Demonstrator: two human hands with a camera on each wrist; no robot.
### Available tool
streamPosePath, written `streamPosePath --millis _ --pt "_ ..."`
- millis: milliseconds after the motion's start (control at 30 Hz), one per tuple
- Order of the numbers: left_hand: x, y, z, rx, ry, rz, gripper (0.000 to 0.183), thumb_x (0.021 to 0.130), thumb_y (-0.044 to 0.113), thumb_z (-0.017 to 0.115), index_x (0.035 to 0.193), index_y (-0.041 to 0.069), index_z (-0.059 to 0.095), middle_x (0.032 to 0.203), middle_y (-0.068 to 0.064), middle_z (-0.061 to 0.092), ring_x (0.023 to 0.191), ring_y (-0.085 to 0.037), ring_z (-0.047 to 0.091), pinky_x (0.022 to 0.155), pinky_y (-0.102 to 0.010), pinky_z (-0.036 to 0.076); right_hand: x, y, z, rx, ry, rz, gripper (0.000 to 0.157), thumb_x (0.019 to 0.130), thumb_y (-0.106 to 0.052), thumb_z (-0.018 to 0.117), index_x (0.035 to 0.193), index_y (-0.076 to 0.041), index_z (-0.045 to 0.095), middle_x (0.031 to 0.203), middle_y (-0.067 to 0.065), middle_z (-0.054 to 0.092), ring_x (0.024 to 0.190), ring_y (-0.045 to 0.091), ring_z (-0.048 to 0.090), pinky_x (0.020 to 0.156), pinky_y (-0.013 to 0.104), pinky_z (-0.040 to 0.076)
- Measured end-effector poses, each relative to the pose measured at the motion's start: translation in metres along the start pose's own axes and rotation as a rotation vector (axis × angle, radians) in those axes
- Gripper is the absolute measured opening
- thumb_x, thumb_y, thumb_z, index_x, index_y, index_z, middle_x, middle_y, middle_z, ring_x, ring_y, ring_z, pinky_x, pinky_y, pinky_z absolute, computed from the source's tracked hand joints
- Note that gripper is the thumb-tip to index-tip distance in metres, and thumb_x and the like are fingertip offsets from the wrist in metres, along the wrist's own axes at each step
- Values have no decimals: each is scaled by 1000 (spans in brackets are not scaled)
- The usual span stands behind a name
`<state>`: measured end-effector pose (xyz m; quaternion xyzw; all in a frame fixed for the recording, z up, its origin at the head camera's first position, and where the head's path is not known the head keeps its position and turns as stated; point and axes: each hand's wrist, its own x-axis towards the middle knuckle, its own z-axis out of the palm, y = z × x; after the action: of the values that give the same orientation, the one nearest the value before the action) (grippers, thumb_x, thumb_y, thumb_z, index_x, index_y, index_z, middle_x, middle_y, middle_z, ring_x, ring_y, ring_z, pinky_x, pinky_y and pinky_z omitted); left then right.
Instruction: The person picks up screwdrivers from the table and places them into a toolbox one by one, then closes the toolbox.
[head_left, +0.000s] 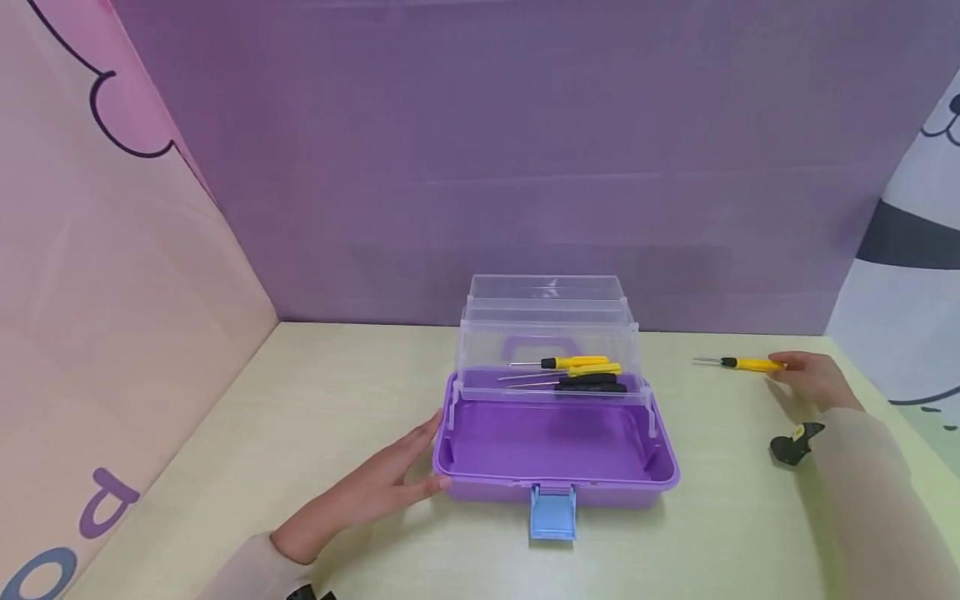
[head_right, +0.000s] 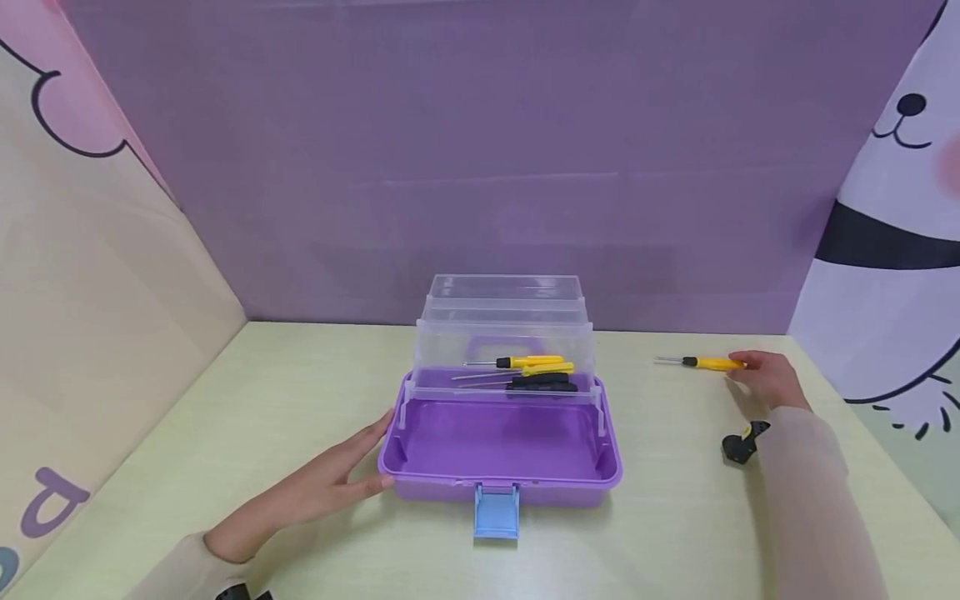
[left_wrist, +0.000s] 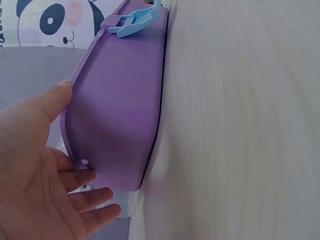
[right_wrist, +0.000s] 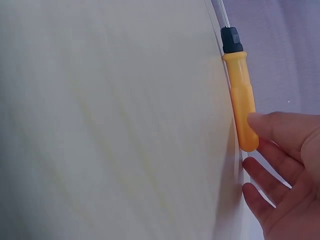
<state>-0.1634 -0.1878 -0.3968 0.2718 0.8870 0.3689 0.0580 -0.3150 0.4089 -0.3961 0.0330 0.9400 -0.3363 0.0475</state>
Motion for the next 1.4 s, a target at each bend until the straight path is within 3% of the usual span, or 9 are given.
streamPosePath --millis 400,767,933,1100,1233,1400 --pt "-1 0 -1 10 -1 4 81 94 40 56 153 13 7 156 -12 14 139 -36 22 108 -56 26 -6 1 -2 -108 -13 -73 46 92 -14 56 127 14 46 130 40 39 109 50 41 91 61 34" --pt "-1 0 -1 -9 0 11 82 93 41 57 153 20 5 157 -7 12 140 -30 21 109 -54 27 -4 -3 -3 -151 -68 -104 50 89 -21 64 121 15 51 122 39 47 99 45 45 86 58 35" --pt "-1 1 -1 -17 -1 20 82 93 40 57 153 19 5 157 -5 12 141 -29 20 108 -54 27 -4 2 -4 -192 -59 -124 52 91 -27 62 121 14 52 120 37 50 95 39 49 79 46 40" --pt "-1 1 -1 -19 -2 16 83 93 41 57 153 19 5 157 -4 11 141 -29 20 108 -54 27 -4 7 -5 -161 -46 -119 56 92 -33 61 124 11 52 122 34 52 92 27 47 73 32 34" --pt "-1 1 0 -18 -1 15 83 92 41 57 153 20 5 157 -4 11 141 -29 20 108 -54 27 -8 8 -8 -97 -76 -85 62 92 -38 60 128 11 49 128 36 47 103 35 46 79 39 37" --pt "-1 0 0 -11 4 16 82 93 41 57 153 19 6 157 -6 12 140 -30 21 108 -54 27 -13 7 -10 -25 -109 -61 64 93 -40 58 130 11 46 134 37 40 116 48 38 89 58 34"
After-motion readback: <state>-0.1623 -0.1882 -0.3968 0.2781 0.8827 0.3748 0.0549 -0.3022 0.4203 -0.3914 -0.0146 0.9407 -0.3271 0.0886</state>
